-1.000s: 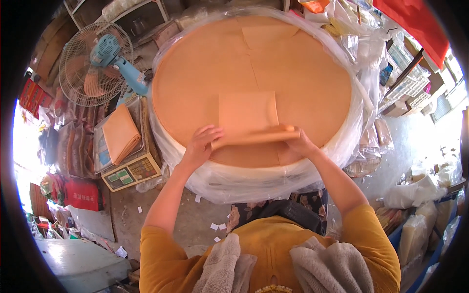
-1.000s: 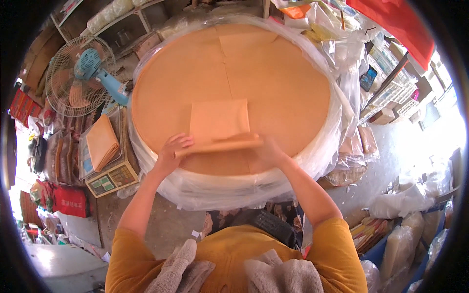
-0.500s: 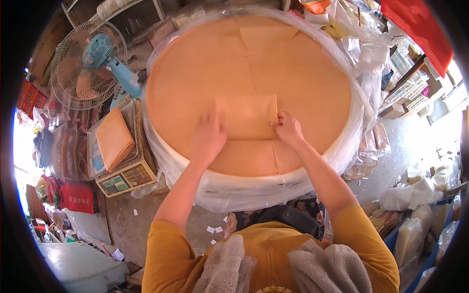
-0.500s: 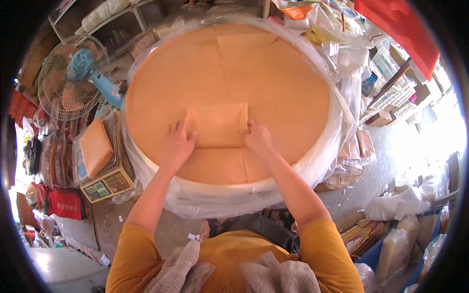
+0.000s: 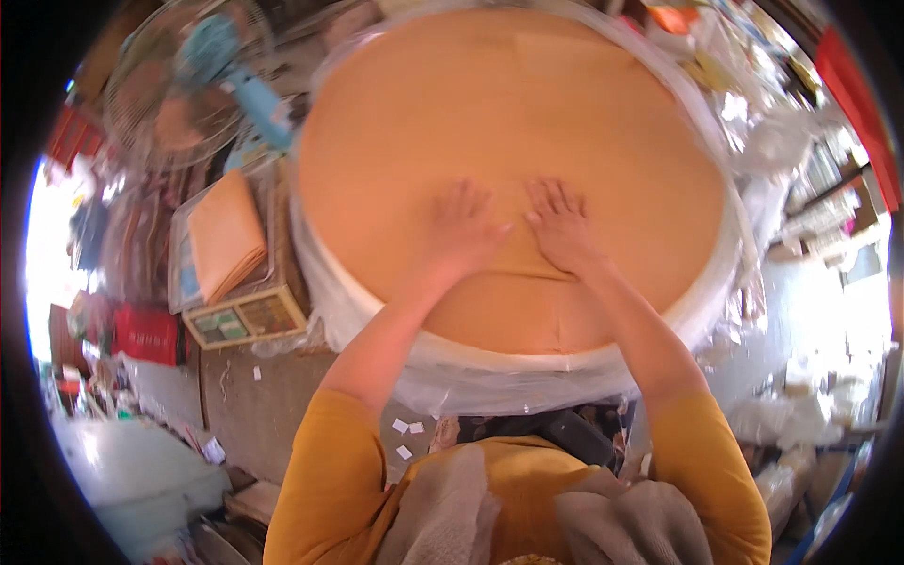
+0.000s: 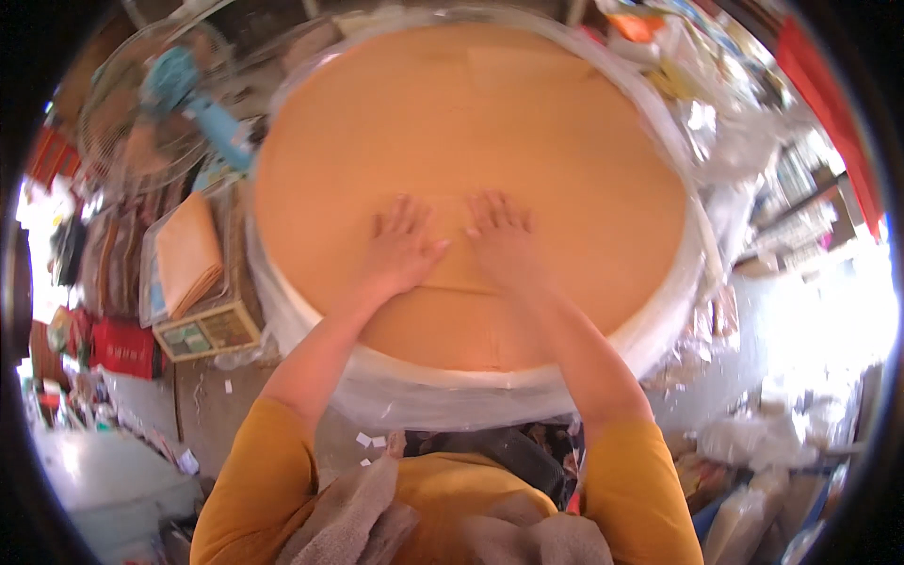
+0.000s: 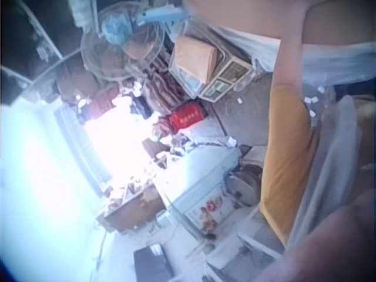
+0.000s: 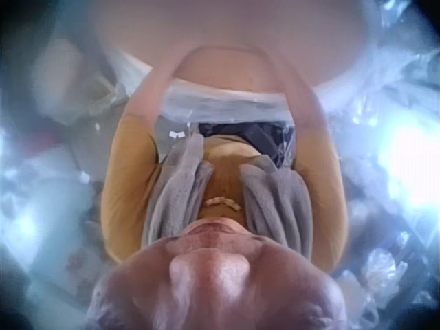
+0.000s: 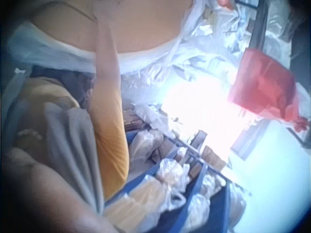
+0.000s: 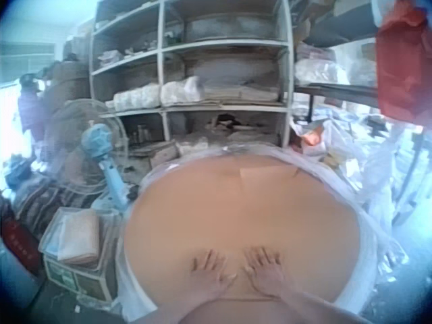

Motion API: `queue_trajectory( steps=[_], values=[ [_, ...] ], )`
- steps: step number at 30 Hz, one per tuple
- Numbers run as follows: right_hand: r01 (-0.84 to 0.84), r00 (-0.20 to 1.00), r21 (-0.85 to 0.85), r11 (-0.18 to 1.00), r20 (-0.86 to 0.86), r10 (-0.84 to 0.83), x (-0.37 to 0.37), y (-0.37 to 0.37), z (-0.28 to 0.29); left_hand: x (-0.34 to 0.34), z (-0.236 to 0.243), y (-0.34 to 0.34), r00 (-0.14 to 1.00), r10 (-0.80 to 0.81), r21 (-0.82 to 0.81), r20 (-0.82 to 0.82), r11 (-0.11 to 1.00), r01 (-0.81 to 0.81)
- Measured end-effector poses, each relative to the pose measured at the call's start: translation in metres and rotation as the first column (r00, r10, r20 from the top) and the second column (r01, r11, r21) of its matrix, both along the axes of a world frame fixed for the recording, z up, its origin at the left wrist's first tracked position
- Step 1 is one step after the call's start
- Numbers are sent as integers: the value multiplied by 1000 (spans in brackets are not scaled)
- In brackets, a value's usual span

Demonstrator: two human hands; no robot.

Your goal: The person folds circular sheets of thin orange material by hand and places the folded pieces onto a stack on a scale.

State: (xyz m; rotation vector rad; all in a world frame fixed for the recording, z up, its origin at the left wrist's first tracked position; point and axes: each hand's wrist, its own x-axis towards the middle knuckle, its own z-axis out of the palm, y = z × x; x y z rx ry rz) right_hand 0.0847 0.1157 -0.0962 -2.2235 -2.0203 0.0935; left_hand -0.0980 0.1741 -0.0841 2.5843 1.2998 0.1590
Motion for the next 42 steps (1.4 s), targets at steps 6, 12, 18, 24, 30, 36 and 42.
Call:
queue_trajectory(
  steps=[6,12,18,24,30,36,42],
  values=[
    [6,997,-18,1000,74,-5,7,4,29,-11,8,5,986,-37,37,163,999,31],
    [-5,736,-382,924,-627,-255,23,-4,85,-52,7,-38,800,-49,234,597,965,-115],
    [-109,323,-149,983,-940,-107,-31,-22,134,-91,3,-100,122,529,-537,840,842,44],
    [-61,212,52,997,-975,64,-88,-41,143,-127,45,-98,-229,513,-456,828,852,257],
    [2,217,-58,998,-974,-57,-38,-97,128,-300,101,-13,-127,305,-325,944,929,-179],
    [205,90,-270,941,-952,-293,33,-172,79,-402,82,58,-98,638,-625,764,692,-361],
    [398,33,-323,858,-930,-366,55,-233,71,-399,73,76,-65,713,-691,698,646,-324]
  ],
)
